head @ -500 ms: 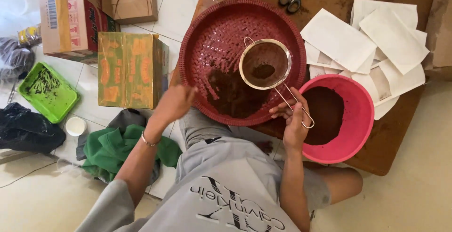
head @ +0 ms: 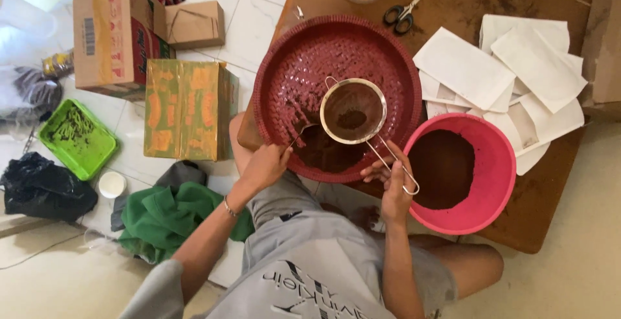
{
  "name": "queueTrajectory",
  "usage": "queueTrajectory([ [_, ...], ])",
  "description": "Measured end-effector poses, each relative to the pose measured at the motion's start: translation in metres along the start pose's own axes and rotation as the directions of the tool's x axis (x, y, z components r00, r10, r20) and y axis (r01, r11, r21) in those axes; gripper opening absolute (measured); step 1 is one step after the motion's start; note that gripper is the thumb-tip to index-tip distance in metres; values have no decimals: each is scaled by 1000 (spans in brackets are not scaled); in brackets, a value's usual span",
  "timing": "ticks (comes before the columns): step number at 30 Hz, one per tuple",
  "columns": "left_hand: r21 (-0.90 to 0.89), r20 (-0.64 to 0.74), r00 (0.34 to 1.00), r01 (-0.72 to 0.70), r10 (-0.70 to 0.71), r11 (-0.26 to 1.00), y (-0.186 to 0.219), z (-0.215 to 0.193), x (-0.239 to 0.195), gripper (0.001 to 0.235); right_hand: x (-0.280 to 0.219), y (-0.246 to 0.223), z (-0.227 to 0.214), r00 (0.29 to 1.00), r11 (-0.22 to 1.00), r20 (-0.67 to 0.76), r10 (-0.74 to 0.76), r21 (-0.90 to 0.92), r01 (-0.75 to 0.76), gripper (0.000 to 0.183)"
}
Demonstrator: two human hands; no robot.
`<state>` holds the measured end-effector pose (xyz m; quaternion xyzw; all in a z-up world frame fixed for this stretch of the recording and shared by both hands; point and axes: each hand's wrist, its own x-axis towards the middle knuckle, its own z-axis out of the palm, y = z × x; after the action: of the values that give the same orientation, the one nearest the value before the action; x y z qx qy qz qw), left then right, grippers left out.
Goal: The person scoops a dark brown powder from a large red woven tray using a spoon and transfers it into a metal sieve held over a pink plastic bowl. They repeatedly shake the sieve to sift the powder into the bowl below.
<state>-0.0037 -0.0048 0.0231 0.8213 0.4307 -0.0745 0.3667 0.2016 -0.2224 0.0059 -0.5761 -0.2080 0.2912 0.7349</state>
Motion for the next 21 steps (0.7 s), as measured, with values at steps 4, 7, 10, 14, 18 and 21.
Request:
queueTrajectory([
  [4,-296,-17,1000,0,-6,955,-18,3,-1,50,1,2,3,1000,1000,-9,1,0,-1,52],
  [7,-542,38,992,118,-116,832,-4,-10,-8,51,8,-1,7,1000,1000,-8,-5,9,5,50],
  [10,-602,72,989,146,-128,785,-1,-12,-5,49,15,2,9,1000,1000,10,-5,9,5,51],
  [14,-659,84,986,162,-142,734,-4,-14,-5,48,23,0,11,999,1000,29,-16,0,16,50],
  [18,-672,125,980,198,-155,714,-34,12,6,48,27,4,6,1000,1000,14,-19,-15,19,51],
  [21,-607,155,975,221,-159,763,-38,12,-1,47,28,2,4,1000,999,-2,-23,-24,23,52],
])
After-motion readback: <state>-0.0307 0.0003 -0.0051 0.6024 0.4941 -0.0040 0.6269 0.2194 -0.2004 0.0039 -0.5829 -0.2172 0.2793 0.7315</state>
